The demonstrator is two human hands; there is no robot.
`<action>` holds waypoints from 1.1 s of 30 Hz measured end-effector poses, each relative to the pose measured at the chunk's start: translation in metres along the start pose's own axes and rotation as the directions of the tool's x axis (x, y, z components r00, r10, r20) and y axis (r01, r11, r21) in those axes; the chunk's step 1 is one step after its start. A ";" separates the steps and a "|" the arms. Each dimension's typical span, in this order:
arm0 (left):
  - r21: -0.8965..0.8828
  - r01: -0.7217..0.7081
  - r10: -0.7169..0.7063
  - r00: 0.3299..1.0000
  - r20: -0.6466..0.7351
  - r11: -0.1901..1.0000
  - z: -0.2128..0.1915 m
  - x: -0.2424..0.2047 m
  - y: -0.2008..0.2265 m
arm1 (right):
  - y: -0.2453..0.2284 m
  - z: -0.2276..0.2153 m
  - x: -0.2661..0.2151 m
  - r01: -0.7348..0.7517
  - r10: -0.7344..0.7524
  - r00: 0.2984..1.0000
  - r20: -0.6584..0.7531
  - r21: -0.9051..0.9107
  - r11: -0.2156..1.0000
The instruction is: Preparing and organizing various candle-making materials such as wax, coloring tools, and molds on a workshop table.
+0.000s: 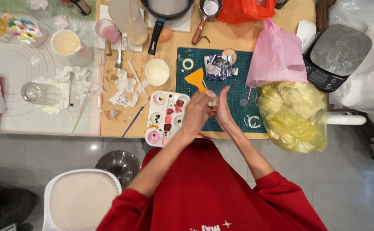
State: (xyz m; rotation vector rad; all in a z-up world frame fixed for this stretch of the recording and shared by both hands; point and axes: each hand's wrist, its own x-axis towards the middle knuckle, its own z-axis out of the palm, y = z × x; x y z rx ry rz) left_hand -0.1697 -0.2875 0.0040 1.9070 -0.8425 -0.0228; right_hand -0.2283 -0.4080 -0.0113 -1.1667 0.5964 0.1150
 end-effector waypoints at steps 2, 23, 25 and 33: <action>0.008 -0.008 0.008 1.000 0.023 1.000 -0.004 0.007 -0.006 | 0.014 -0.007 0.003 0.002 -0.002 0.999 0.032 0.010 1.000; -0.072 0.006 -0.005 1.000 0.013 0.997 -0.018 0.002 0.010 | 0.006 0.004 0.015 0.004 -0.146 0.975 0.169 0.642 0.767; -0.016 -0.063 0.060 0.985 -0.162 0.998 -0.022 0.015 0.028 | 0.000 0.012 0.012 0.093 -0.193 0.978 0.083 0.651 0.753; -0.100 0.099 -0.097 0.995 0.027 0.990 -0.005 -0.022 -0.013 | 0.015 -0.015 0.019 0.034 -0.169 0.978 0.123 0.705 0.709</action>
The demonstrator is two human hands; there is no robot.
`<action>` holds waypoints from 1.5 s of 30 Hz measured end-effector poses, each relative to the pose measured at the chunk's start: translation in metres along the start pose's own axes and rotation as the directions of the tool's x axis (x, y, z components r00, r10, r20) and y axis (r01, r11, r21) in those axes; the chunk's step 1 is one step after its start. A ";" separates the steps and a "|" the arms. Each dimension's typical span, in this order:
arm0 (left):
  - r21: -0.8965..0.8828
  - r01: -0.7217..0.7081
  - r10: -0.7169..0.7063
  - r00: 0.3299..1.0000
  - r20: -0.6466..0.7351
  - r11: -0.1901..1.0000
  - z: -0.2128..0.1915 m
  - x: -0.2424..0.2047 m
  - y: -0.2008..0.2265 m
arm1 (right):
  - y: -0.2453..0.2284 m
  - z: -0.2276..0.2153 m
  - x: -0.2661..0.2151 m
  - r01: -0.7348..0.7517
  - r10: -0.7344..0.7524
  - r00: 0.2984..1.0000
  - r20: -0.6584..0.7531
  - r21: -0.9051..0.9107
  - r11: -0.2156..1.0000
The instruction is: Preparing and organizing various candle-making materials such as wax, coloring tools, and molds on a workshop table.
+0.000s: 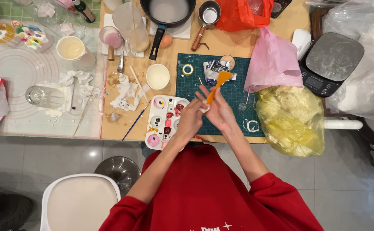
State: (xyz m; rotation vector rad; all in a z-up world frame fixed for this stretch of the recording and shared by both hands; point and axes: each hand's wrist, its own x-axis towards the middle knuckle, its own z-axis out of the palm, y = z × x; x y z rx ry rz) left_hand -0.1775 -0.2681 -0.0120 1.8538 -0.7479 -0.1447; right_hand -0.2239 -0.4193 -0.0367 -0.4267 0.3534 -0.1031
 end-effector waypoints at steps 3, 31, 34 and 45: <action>-0.192 0.201 -0.197 0.980 0.040 0.961 -0.007 0.001 -0.038 | -0.010 -0.003 -0.004 -0.075 0.076 0.997 -0.024 0.043 0.996; -0.546 0.592 -0.510 0.801 0.314 0.593 0.005 -0.016 -0.020 | -0.193 -0.200 0.011 -0.013 -0.469 0.821 -0.326 -0.832 0.555; -0.620 0.610 -0.533 0.775 0.339 0.493 0.012 -0.015 -0.018 | -0.195 -0.186 0.064 0.081 -0.713 0.701 -0.032 -0.989 0.124; -0.082 0.612 -0.568 0.770 0.292 0.787 0.038 0.105 -0.094 | -0.194 -0.128 -0.003 -0.299 -0.673 0.725 -0.147 -0.947 -0.114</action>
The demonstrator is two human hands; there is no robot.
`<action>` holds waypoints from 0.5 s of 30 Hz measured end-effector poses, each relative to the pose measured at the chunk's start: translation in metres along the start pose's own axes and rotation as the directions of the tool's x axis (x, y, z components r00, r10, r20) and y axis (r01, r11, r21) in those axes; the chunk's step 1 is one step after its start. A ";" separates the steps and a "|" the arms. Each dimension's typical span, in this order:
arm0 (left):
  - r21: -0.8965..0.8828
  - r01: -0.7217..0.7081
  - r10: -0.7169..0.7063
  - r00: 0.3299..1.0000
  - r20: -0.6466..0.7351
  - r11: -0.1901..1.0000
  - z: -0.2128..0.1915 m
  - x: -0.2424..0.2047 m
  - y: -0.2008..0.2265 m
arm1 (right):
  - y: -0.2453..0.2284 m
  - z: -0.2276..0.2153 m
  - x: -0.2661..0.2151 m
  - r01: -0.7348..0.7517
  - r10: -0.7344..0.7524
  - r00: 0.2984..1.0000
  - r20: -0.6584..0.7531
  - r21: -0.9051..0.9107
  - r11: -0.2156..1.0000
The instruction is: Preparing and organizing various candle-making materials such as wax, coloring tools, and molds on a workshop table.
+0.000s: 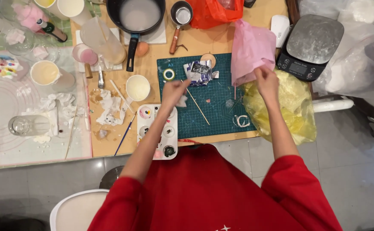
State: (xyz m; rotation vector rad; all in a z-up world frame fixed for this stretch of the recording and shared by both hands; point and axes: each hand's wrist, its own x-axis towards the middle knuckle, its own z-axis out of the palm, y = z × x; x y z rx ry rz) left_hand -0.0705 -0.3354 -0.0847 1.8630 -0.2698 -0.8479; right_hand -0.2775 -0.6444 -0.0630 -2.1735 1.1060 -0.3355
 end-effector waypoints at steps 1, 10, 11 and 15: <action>0.209 0.026 -0.017 0.999 -0.045 0.977 0.000 0.020 0.019 | -0.018 -0.019 -0.017 -0.126 0.126 0.992 -0.018 0.000 0.992; 0.715 0.015 -0.020 1.000 -0.001 0.699 0.031 0.122 0.036 | -0.026 0.008 0.006 -0.084 0.018 0.977 -0.215 -0.306 0.948; 0.718 0.008 -0.017 1.000 0.005 0.696 0.033 0.132 0.031 | -0.016 0.016 0.014 -0.091 0.023 0.975 -0.220 -0.303 0.949; 0.588 0.124 -0.206 0.976 0.074 0.799 0.039 0.159 0.014 | 0.005 0.031 0.033 -0.127 0.042 0.927 -0.373 -0.205 0.970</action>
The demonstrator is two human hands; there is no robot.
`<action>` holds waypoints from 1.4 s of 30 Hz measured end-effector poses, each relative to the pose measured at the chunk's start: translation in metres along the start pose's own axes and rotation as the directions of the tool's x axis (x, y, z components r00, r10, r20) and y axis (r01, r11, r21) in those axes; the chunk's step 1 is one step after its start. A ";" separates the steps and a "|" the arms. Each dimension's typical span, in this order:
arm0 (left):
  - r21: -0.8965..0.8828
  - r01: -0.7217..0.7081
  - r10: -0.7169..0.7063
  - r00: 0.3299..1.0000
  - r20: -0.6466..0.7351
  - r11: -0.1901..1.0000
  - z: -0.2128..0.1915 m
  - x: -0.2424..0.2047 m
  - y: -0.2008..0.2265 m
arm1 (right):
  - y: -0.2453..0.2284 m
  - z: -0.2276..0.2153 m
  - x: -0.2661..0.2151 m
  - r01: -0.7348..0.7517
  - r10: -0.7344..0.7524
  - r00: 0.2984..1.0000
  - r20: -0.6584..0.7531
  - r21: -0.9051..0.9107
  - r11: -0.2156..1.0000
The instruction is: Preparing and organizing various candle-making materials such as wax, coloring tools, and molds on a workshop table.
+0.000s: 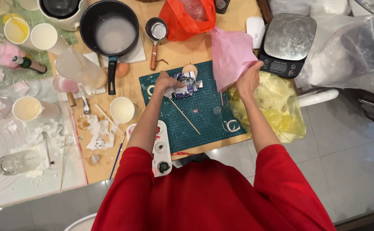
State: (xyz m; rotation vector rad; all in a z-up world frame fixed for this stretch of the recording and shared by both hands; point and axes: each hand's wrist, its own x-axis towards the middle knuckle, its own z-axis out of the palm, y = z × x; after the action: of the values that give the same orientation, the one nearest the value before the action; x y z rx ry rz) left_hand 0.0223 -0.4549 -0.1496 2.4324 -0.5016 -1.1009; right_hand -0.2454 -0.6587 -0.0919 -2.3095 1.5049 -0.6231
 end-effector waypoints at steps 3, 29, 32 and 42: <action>-0.133 0.023 -0.012 0.997 0.079 0.991 -0.003 -0.008 0.010 | -0.002 -0.010 0.002 -0.052 0.050 0.999 0.018 0.143 0.988; -0.872 0.484 0.325 0.815 0.479 0.070 0.101 -0.131 0.028 | -0.069 -0.083 -0.011 0.374 -0.266 0.899 0.347 -0.295 0.879; -0.824 0.498 0.356 0.847 0.395 -0.270 0.116 -0.123 0.032 | -0.056 -0.080 -0.019 0.395 -0.294 0.887 0.355 -0.256 0.882; -0.837 0.512 0.372 0.828 0.420 -0.193 0.158 -0.139 0.029 | -0.073 -0.089 -0.018 0.661 -0.653 0.747 0.128 -0.035 0.749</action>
State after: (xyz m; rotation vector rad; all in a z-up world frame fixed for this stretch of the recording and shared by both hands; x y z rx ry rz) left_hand -0.1896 -0.4479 -0.1436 0.5113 0.4343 -1.3888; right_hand -0.2410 -0.6157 0.0160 -2.8829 0.6240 -0.5860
